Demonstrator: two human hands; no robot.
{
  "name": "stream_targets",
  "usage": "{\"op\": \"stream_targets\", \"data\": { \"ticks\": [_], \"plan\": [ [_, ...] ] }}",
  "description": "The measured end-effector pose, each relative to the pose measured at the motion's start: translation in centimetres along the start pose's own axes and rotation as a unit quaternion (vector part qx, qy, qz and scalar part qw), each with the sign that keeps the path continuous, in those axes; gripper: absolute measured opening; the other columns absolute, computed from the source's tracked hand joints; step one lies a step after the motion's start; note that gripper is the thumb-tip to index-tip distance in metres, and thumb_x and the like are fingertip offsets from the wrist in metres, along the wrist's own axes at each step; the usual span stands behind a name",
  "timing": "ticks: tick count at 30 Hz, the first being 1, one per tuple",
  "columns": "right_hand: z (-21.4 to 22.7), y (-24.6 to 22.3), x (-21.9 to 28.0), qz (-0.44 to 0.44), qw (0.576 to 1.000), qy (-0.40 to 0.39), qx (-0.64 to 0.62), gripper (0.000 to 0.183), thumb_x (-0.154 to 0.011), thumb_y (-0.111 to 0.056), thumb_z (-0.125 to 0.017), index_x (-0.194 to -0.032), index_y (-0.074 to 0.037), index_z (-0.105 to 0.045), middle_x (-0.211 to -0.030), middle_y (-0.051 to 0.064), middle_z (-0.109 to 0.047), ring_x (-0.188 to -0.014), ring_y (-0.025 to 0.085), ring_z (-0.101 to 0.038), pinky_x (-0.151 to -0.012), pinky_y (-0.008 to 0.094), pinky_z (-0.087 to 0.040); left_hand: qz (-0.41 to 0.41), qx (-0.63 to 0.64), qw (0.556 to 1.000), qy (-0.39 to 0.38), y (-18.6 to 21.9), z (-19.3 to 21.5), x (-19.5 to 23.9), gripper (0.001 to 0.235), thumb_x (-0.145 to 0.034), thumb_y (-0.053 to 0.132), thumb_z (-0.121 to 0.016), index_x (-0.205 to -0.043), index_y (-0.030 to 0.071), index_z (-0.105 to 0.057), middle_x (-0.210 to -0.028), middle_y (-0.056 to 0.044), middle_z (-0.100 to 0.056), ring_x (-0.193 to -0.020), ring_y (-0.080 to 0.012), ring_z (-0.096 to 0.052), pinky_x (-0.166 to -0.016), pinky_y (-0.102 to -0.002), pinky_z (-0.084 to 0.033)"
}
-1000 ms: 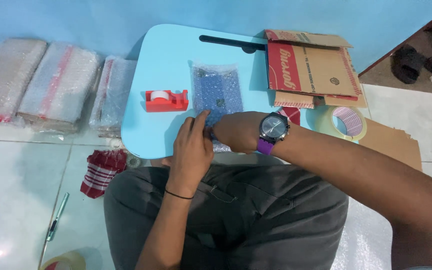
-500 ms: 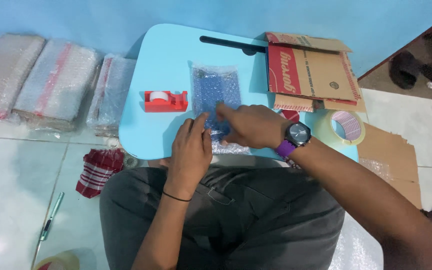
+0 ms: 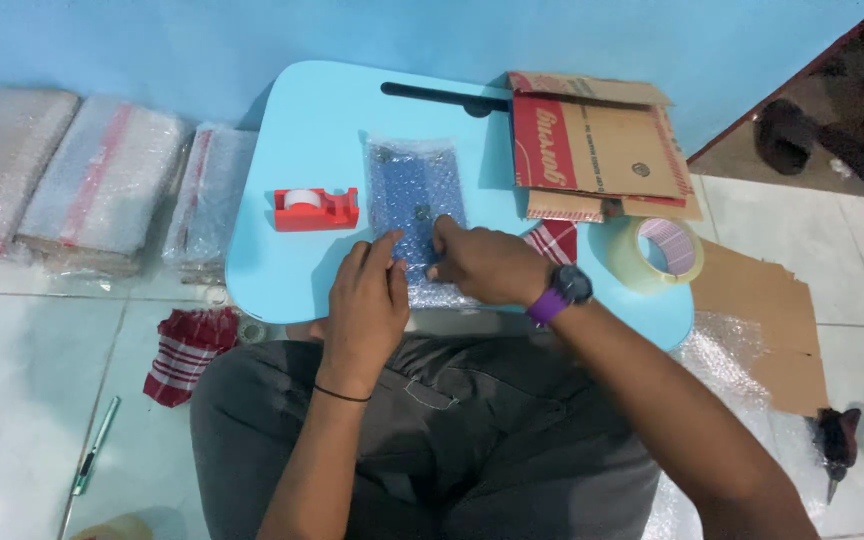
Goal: The person wraps a blue rectangular item in bubble wrap and secures it with tape. They fold the bubble wrap around the item, smooth it, and apply tape to seal the edges.
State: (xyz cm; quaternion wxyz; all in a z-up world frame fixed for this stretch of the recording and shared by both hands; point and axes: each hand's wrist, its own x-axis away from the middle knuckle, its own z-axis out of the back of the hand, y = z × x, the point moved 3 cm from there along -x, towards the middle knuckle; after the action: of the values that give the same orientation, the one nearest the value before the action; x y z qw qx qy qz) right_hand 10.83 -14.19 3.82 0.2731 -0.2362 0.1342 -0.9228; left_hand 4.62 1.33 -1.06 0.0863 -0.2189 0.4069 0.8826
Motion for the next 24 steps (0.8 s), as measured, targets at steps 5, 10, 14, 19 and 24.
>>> {"op": "stream_targets", "data": {
  "ticks": [5, 10, 14, 19, 24],
  "plan": [
    [-0.7, -1.1, 2.0, -0.031, 0.993, 0.092, 0.073, 0.032, -0.099, -0.035, -0.060, -0.117, -0.015, -0.044, -0.087, 0.017, -0.073, -0.081, 0.047, -0.074, -0.069, 0.055, -0.057, 0.003, -0.005, 1.000, 0.023, -0.1, 0.1, 0.4, 0.028, -0.104, 0.008, -0.056, -0.130, 0.002, -0.064, -0.087, -0.010, -0.055, -0.080, -0.0363, -0.063, -0.068, -0.041, -0.054],
    [-2.9, -1.1, 5.6, 0.096, 0.881, 0.454, 0.091, 0.010, -0.099, -0.014, -0.063, -0.108, -0.010, -0.066, -0.089, 0.008, -0.068, -0.084, 0.038, -0.067, -0.065, 0.044, -0.054, 0.016, 0.020, 0.999, 0.044, 0.0, 0.2, 0.6, 0.028, -0.102, 0.004, -0.057, -0.129, -0.002, -0.064, -0.086, -0.013, -0.058, -0.075, -0.0360, -0.063, -0.065, -0.042, -0.055],
    [-7.0, -4.0, 6.1, 0.137, 0.900, 0.402, 0.101, 0.044, -0.087, -0.012, -0.068, -0.129, 0.002, -0.063, -0.122, 0.028, -0.066, -0.120, 0.047, -0.061, -0.095, 0.054, -0.050, -0.004, 0.012, 0.998, 0.065, 0.0, 0.5, 0.5, 0.026, -0.100, 0.005, -0.062, -0.125, -0.001, -0.066, -0.084, -0.012, -0.059, -0.076, -0.0363, -0.065, -0.063, -0.045, -0.054],
    [-10.0, -2.4, 4.3, 0.112, 0.854, 0.451, 0.235, 0.041, -0.097, -0.015, -0.066, -0.137, -0.012, -0.060, -0.131, 0.008, -0.064, -0.127, 0.026, -0.057, -0.105, 0.045, -0.040, -0.003, 0.139, 0.987, 0.085, -0.6, 1.6, 0.6, 0.021, -0.105, 0.008, -0.055, -0.122, 0.001, -0.066, -0.093, -0.015, -0.062, -0.084, -0.0360, -0.067, -0.074, -0.041, -0.057],
    [-8.7, -2.0, 4.9, 0.150, 0.847, 0.468, 0.203, 0.025, -0.103, -0.016, -0.057, -0.125, -0.016, -0.068, -0.123, 0.005, -0.070, -0.121, 0.025, -0.063, -0.100, 0.045, -0.043, -0.024, 0.257, 0.950, 0.173, -1.6, 2.9, 2.4, 0.020, -0.108, 0.010, -0.052, -0.118, 0.004, -0.069, -0.094, -0.009, -0.060, -0.088, -0.0271, -0.066, -0.078, -0.037, -0.055]
  ]
}}
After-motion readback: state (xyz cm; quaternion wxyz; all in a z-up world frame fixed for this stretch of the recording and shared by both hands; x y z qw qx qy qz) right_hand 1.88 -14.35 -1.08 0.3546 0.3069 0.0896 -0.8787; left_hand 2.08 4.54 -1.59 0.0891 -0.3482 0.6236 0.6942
